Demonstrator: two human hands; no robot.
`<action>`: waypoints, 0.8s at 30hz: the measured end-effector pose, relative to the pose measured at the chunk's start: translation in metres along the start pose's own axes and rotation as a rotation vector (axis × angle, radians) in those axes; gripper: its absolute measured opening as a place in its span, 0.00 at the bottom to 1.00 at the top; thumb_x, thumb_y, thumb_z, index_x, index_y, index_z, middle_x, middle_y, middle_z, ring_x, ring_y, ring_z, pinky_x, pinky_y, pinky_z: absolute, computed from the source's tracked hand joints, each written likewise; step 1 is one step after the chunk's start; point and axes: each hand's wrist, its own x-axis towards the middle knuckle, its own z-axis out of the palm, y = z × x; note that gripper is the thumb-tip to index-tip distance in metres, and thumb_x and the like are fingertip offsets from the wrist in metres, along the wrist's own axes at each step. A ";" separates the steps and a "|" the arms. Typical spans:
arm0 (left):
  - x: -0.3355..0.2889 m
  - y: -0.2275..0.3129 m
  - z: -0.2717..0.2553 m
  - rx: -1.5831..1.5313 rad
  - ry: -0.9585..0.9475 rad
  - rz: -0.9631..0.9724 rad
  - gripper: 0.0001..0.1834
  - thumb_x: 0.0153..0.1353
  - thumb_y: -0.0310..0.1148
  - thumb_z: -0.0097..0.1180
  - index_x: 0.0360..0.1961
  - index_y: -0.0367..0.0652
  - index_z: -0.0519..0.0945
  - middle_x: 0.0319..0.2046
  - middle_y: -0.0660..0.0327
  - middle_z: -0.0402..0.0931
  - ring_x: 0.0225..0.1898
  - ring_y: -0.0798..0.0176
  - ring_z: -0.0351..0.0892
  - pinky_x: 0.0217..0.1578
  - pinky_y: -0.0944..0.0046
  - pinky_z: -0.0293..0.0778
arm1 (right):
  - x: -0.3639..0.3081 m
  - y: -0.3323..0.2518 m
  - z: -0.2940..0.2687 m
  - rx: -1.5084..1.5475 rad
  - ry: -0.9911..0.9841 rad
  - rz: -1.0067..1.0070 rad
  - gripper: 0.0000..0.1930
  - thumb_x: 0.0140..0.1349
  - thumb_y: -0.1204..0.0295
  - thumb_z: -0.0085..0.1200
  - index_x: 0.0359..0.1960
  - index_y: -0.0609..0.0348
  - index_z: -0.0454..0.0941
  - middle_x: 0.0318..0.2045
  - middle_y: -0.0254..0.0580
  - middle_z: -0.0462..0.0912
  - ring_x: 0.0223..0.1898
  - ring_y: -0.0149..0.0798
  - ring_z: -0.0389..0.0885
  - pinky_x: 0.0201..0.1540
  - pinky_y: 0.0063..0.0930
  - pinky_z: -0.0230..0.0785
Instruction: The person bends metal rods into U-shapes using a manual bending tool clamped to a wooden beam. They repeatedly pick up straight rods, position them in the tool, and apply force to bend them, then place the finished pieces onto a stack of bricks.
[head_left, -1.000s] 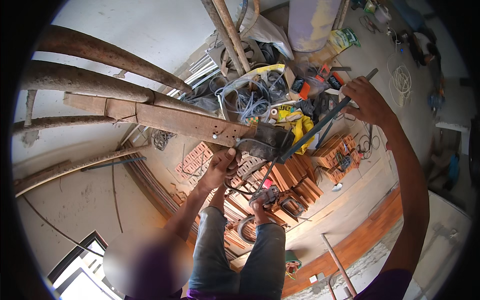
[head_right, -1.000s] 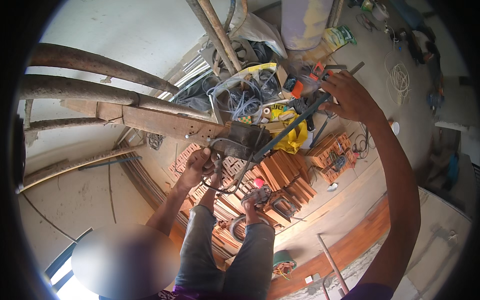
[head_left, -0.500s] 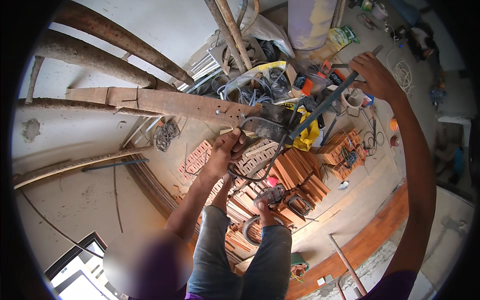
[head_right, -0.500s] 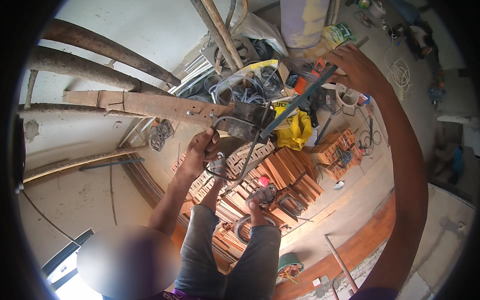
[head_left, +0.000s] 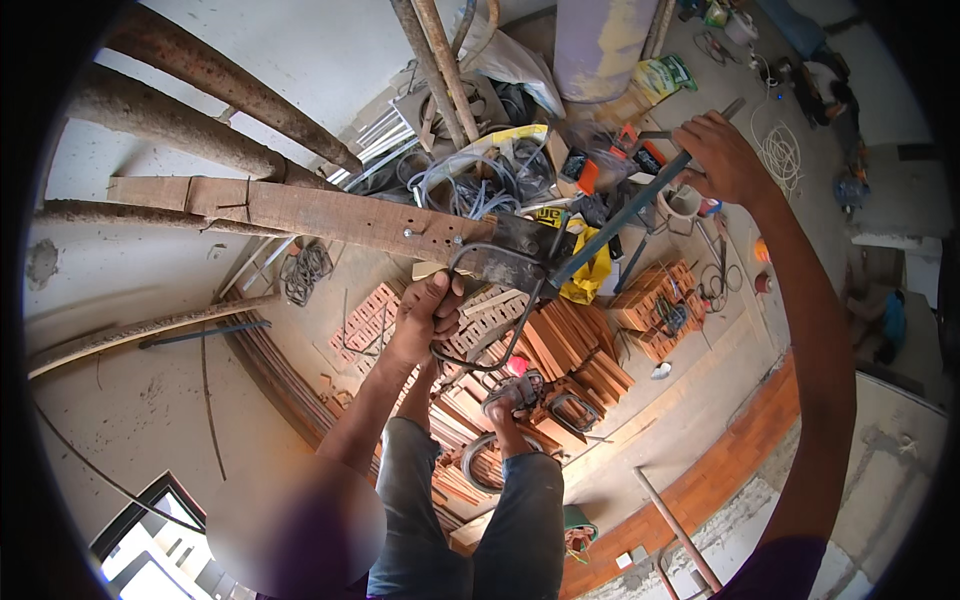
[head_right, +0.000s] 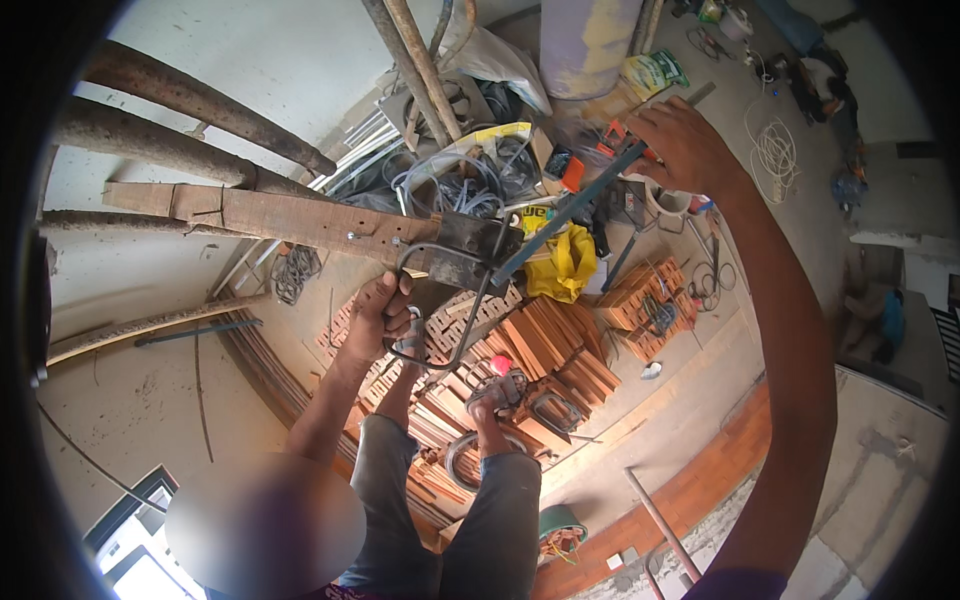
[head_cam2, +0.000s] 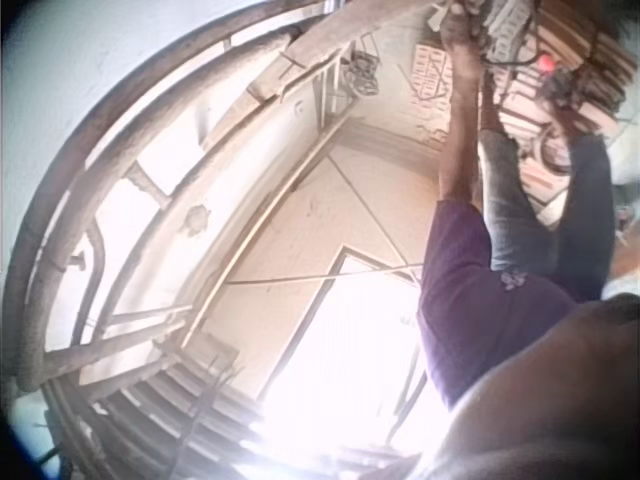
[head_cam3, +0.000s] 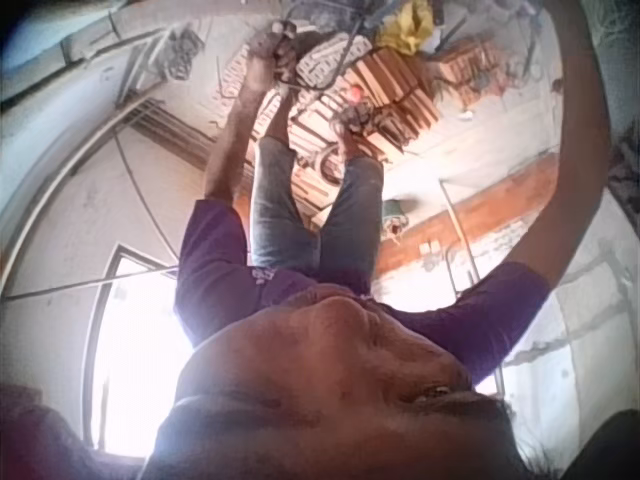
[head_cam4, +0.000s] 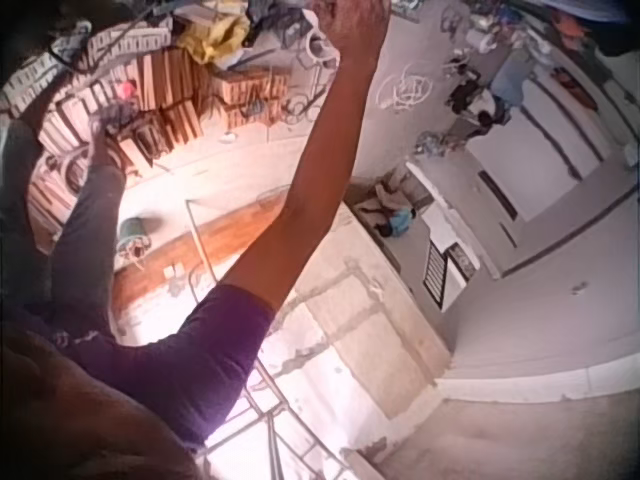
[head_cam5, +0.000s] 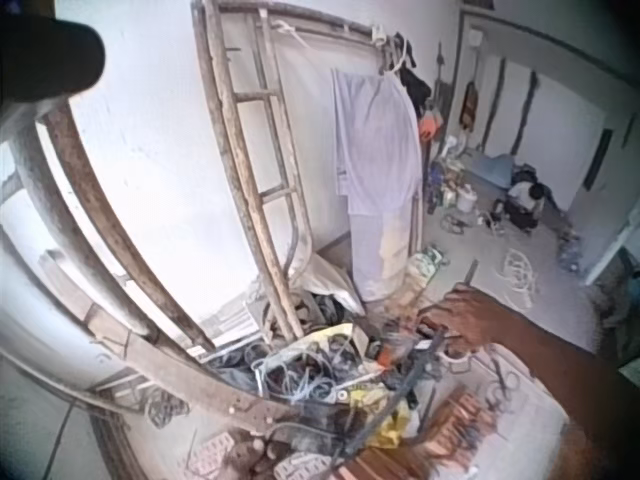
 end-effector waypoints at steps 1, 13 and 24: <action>-0.001 -0.002 0.001 0.029 0.018 0.012 0.17 0.72 0.48 0.42 0.36 0.45 0.71 0.16 0.76 0.49 0.12 0.81 0.44 0.12 0.76 0.45 | -0.005 -0.003 0.006 0.002 -0.018 0.046 0.27 0.43 0.64 0.65 0.43 0.66 0.71 0.39 0.51 0.74 0.43 0.54 0.70 0.52 0.44 0.61; 0.001 0.005 -0.002 0.127 0.009 0.060 0.18 0.72 0.47 0.44 0.36 0.42 0.72 0.15 0.75 0.51 0.13 0.80 0.47 0.14 0.76 0.47 | -0.072 -0.061 0.012 -0.039 0.089 0.290 0.21 0.48 0.65 0.65 0.42 0.61 0.73 0.33 0.46 0.72 0.42 0.50 0.71 0.51 0.43 0.60; 0.005 0.020 -0.003 -0.066 -0.088 -0.201 0.18 0.72 0.49 0.40 0.34 0.47 0.70 0.16 0.75 0.49 0.13 0.80 0.46 0.13 0.76 0.47 | -0.035 -0.019 -0.026 0.189 -0.264 0.339 0.21 0.49 0.52 0.65 0.35 0.56 0.78 0.28 0.39 0.74 0.41 0.44 0.73 0.51 0.39 0.63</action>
